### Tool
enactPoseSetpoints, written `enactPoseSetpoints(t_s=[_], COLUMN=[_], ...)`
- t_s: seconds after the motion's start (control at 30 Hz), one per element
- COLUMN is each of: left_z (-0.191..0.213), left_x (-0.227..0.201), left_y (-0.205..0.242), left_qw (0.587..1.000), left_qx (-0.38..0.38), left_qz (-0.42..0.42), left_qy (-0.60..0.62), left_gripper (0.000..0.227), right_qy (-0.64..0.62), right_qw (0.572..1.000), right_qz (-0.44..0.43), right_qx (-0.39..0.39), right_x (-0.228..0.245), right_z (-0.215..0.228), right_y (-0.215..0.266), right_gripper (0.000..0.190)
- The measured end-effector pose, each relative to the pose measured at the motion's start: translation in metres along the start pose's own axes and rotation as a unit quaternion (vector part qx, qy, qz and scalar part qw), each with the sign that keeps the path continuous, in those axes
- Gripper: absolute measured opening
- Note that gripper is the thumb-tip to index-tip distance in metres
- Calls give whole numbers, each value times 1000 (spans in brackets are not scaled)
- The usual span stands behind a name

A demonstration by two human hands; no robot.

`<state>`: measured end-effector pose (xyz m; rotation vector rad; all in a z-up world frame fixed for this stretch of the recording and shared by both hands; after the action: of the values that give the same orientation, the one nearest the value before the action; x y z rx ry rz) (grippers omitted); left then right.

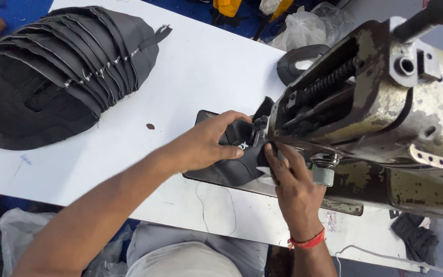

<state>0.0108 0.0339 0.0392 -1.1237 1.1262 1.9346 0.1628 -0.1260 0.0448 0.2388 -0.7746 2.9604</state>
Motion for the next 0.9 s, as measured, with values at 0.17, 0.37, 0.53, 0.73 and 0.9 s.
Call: enactPoseSetpoints(t_s=[0.17,0.37,0.53,0.73,0.9], left_z=[-15,-13,11,34,36], left_x=[10,-3,-9,-36,-40], left_y=[4,-1,-37,-76,-94], left_qw=[996,991,993,973,973], left_qx=[-83,-125,-50,57,131], left_qz=[-23,-45,-107,-183,-149], left_qy=[11,7,-1,-132,-116], left_gripper=[63,58,49,36,31], right_qy=[-178,-224,-113,-52,-73], right_qw=[984,974,992,995,993], right_qz=[6,-30,12,-21,-51], right_qx=[13,22,-50,-80,-73], right_x=[-20,-49,-21,-8,-8], right_z=[-13,-37,-17,-16,-17], right_y=[-6,9,5,19,15], right_gripper=[44,49,47,49,52])
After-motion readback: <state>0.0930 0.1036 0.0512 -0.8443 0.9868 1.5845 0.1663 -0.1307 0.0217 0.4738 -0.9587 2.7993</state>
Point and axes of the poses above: each hand's wrist, its own y-axis away from the middle knuckle, its own z-axis out of the back of the hand, x = y × z, the point moved 2 cm from there along -y, towards the middle knuckle, and after that the axes turned 4 degrees about -y, right-handed, at the moved point
